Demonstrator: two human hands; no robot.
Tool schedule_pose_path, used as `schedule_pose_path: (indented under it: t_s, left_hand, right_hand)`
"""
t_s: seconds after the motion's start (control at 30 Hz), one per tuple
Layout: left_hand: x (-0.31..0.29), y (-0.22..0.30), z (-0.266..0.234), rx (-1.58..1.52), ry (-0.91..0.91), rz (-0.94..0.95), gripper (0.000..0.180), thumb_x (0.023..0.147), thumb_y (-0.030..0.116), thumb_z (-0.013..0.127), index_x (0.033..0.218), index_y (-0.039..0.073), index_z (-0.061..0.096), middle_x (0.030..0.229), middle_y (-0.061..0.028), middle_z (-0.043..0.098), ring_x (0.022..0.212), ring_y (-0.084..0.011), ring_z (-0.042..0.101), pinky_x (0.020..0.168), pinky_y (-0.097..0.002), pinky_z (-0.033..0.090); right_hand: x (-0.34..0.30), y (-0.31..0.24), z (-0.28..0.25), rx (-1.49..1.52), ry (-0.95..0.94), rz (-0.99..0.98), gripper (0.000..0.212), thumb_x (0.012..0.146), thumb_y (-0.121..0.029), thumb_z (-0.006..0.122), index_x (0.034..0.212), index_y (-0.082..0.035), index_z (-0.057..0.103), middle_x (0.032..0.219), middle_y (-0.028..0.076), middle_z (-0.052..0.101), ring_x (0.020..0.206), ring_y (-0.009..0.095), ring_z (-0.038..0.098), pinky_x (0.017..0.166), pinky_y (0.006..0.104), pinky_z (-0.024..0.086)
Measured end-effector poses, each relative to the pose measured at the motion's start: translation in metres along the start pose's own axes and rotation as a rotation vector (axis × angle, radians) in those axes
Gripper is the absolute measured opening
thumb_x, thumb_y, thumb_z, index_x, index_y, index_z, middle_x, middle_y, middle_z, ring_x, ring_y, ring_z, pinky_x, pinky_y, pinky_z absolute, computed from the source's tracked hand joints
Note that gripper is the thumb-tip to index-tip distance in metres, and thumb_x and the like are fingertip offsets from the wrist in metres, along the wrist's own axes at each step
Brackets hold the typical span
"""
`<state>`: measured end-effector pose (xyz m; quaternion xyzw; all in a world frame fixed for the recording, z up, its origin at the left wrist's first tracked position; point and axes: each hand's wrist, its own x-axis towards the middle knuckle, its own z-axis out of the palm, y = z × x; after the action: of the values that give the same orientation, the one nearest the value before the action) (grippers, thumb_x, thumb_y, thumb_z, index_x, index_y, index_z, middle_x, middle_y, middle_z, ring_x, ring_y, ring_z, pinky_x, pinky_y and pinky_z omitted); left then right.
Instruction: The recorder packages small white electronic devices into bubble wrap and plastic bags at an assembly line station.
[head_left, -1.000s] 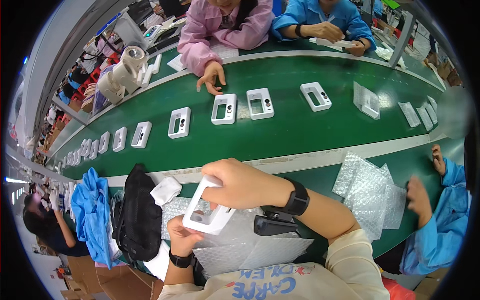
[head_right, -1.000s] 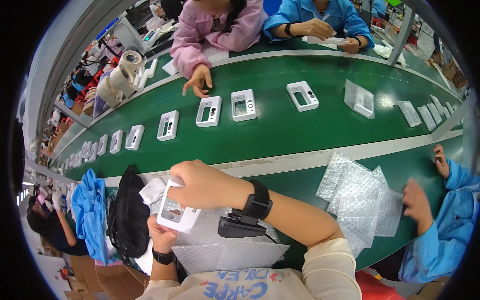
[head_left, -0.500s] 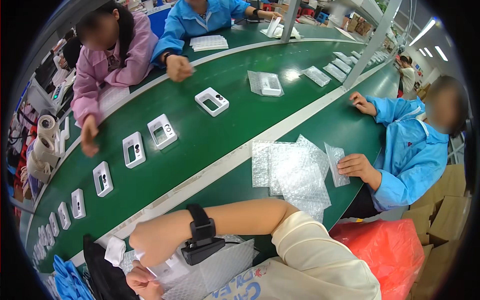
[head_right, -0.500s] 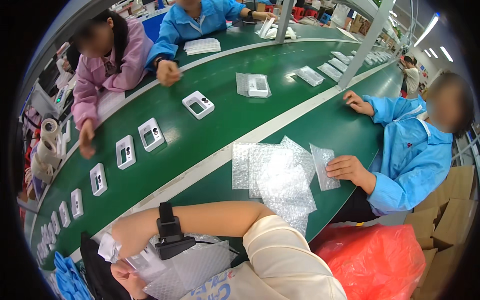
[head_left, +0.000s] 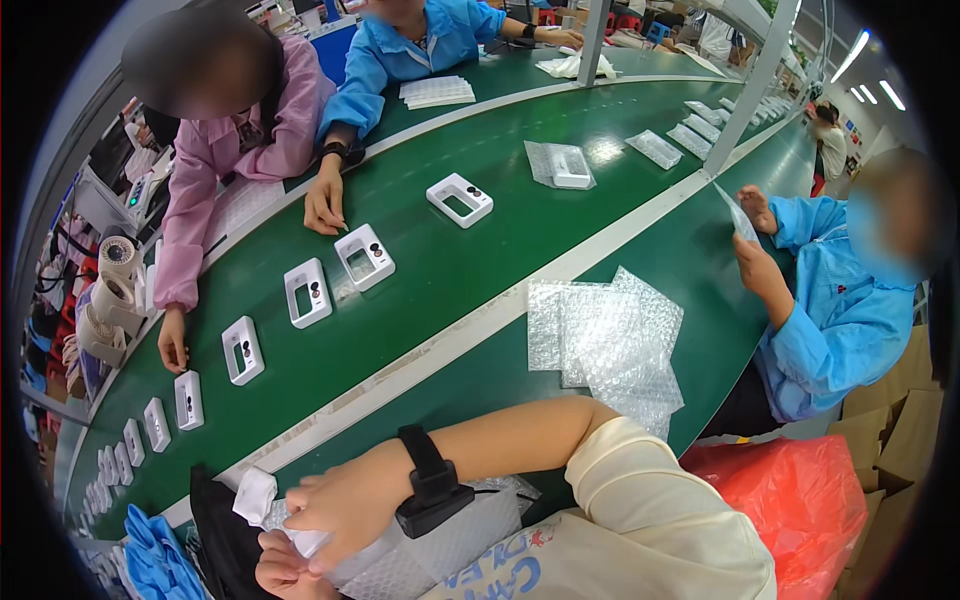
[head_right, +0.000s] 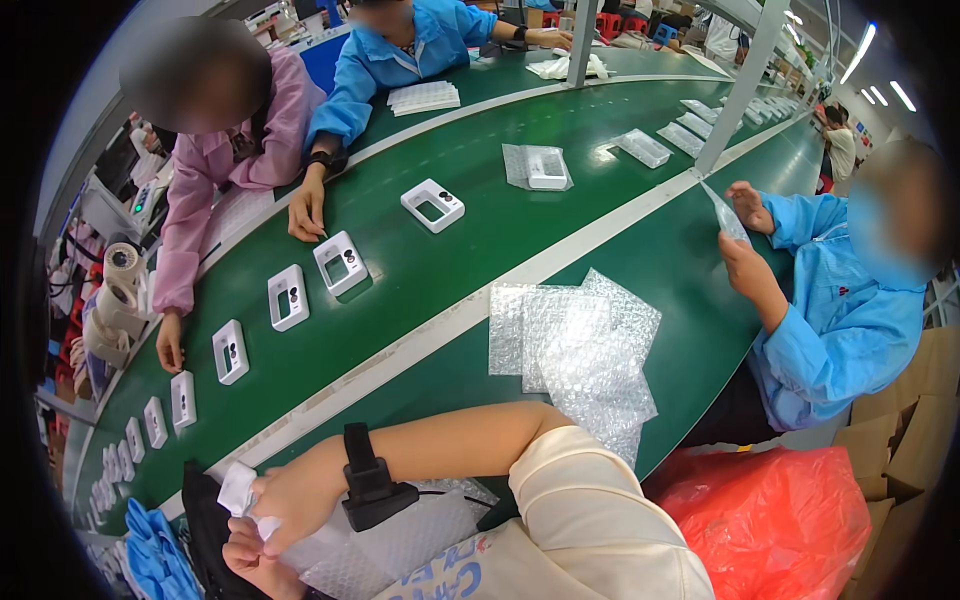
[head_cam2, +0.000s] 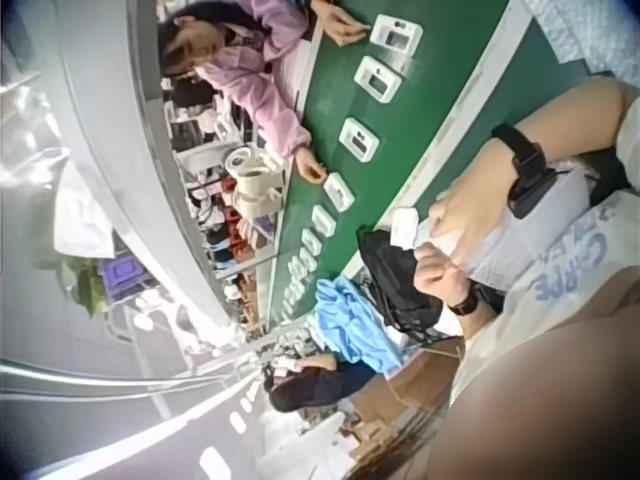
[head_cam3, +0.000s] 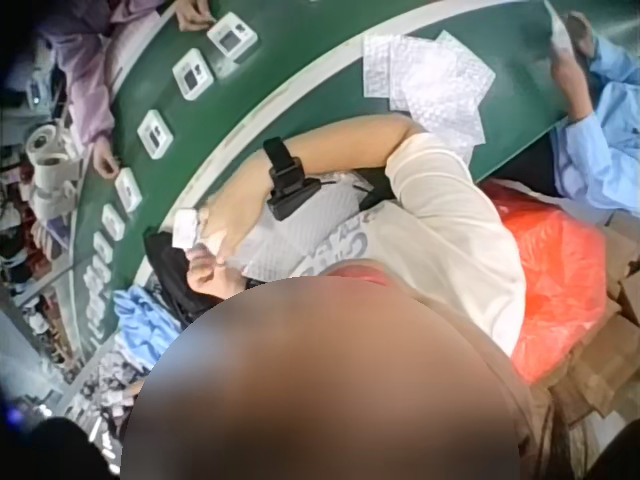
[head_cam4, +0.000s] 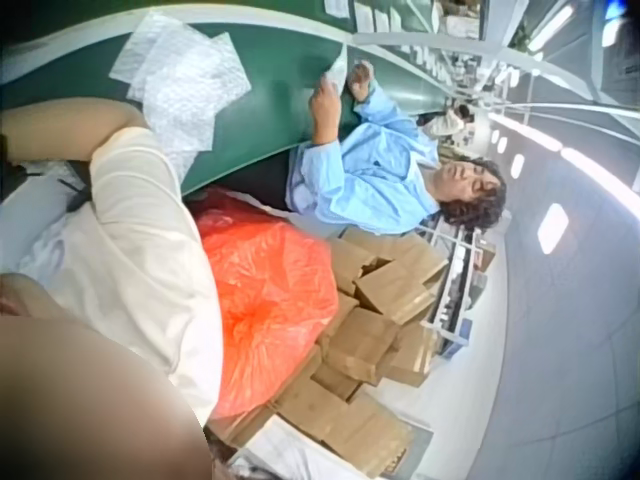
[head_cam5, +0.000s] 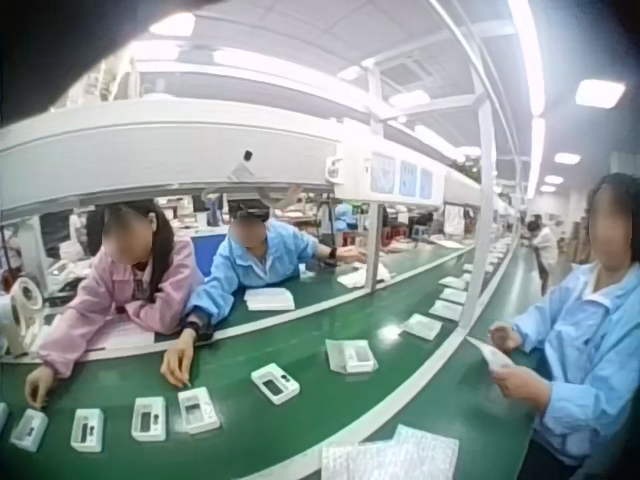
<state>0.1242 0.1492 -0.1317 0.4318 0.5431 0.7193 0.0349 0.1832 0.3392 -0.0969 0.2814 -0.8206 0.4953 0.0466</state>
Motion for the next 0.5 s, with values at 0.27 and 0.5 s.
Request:
schedule_pose_path:
  t_s: [0.27,0.5]
  left_hand:
    - [-0.003,-0.002,-0.011,0.084,-0.006,0.058,0.016,0.066,0.006,0.060,0.070,0.007,0.044,0.068,-0.0027,0.045,0.071,-0.0171,0.045,0.067,-0.0286,0.038]
    - [0.010,-0.007,0.014,0.280,0.164,-0.298,0.045,0.070,0.018,0.067,0.108,0.004,0.048,0.123,-0.0123,0.042,0.111,-0.0201,0.039,0.089,-0.0304,0.031]
  right_hand:
    - [-0.009,-0.031,-0.002,-0.197,-0.082,0.196,0.041,0.076,-0.036,0.053,0.088,0.003,0.052,0.067,0.020,0.056,0.063,0.036,0.057,0.056,0.0418,0.045]
    - [-0.015,0.009,-0.075,-0.368,0.603,0.264,0.035,0.083,-0.034,0.051,0.075,0.000,0.056,0.070,0.017,0.056,0.064,0.033,0.055,0.060,0.0387,0.045]
